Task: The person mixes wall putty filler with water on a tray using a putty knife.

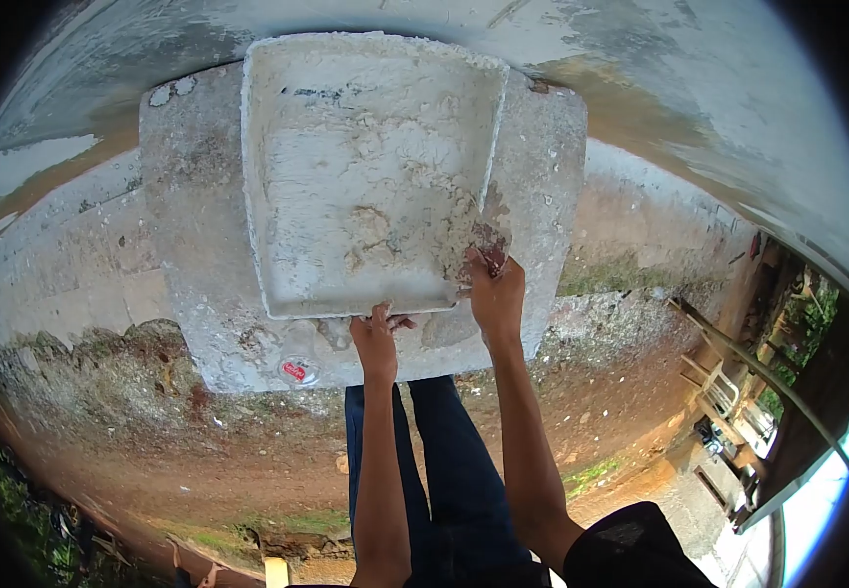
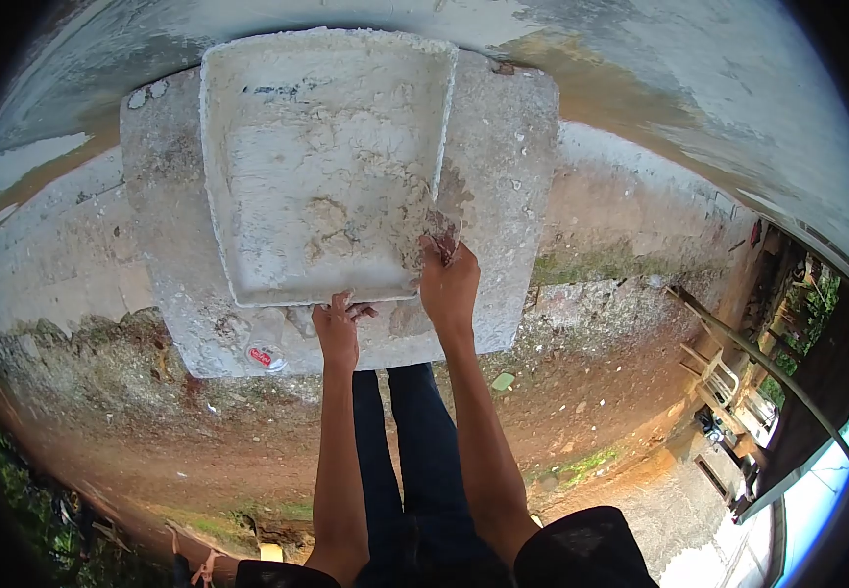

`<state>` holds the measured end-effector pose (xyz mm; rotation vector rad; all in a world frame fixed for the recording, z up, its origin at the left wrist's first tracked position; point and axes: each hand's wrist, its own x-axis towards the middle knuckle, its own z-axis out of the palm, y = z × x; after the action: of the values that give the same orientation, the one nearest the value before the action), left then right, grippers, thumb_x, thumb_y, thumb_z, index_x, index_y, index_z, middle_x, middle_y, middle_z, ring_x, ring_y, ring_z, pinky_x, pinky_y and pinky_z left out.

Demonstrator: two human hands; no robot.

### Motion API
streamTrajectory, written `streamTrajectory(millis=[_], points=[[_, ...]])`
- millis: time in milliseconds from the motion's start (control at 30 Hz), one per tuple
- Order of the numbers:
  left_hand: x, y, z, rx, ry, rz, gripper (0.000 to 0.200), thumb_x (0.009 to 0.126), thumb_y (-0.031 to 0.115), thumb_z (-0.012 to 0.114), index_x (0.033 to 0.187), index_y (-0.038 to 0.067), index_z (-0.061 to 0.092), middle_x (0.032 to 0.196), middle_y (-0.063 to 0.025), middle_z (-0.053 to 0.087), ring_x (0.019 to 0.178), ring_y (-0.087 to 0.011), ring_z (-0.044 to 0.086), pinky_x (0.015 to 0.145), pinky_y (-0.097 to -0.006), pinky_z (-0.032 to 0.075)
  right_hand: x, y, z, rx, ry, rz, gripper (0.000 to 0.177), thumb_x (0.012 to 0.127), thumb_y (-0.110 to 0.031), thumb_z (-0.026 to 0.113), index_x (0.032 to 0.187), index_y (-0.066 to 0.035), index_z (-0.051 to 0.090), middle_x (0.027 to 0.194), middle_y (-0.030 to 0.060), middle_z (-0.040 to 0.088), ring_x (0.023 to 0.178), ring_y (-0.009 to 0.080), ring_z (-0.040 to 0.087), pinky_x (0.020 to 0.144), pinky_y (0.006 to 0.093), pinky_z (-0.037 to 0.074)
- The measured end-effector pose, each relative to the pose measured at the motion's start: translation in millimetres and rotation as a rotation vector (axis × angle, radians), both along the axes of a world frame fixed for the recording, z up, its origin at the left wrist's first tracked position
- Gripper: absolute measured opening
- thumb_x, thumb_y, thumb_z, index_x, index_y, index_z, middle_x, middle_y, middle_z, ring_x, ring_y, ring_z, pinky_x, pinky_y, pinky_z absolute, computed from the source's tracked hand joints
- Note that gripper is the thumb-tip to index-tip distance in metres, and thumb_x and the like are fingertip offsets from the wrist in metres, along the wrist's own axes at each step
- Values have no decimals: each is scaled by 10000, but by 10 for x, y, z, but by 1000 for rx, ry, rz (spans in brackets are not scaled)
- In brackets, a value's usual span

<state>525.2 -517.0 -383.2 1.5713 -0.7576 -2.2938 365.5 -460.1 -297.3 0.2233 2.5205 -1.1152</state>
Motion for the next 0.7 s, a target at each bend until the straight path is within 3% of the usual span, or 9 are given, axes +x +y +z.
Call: streamTrajectory(millis=[67,200,267,400,500,567,700], points=[[27,-11,-49,-11,20,-29,217,966,149,500,982,-46,405,1012,-179,543,722,-281,638,575,-400,550,-69,111,-47,-112,-204,21,198,901,-119,602,1012,38,648,819,69,656,706,116,599,539,290,493],[-15,-12,24,-22,6,-23,218,967,150,498,970,-45,400,1016,-182,538,722,-279,637,571,-397,550,-29,16,-4,-208,-261,-144,201,877,-113,613,945,74,641,764,122,667,684,138,573,636,328,459],[-69,-26,79,-49,-6,-4,247,970,159,508,902,-45,387,913,-194,547,698,-305,641,573,-421,551,43,-2,-97,-172,-169,-189,219,882,-129,618,938,80,642,756,97,662,706,115,558,652,291,445],[-34,-6,18,-43,-12,7,249,972,163,504,904,-46,386,923,-195,544,699,-301,639,574,-424,550,65,-43,-67,-213,-231,-296,208,897,-121,606,953,75,647,788,75,663,712,100,547,659,259,419],[-45,-9,50,-42,-4,-11,252,972,165,505,914,-47,380,924,-196,542,709,-306,641,570,-426,547,-3,17,-24,-350,-287,-314,201,910,-109,596,1015,54,644,853,67,664,724,105,573,633,254,478],[-47,16,39,-53,-6,21,195,968,143,490,947,-44,438,948,-150,555,701,-265,636,558,-391,544,-71,19,50,-447,-404,-324,278,895,-135,628,1114,34,600,932,90,657,744,159,645,570,289,575],[-73,-15,82,-40,-19,2,188,968,145,488,940,-39,459,939,-138,563,700,-263,635,562,-391,544,-71,16,60,-482,-425,-339,299,895,-146,632,1133,30,590,942,95,659,762,167,658,558,290,573]])
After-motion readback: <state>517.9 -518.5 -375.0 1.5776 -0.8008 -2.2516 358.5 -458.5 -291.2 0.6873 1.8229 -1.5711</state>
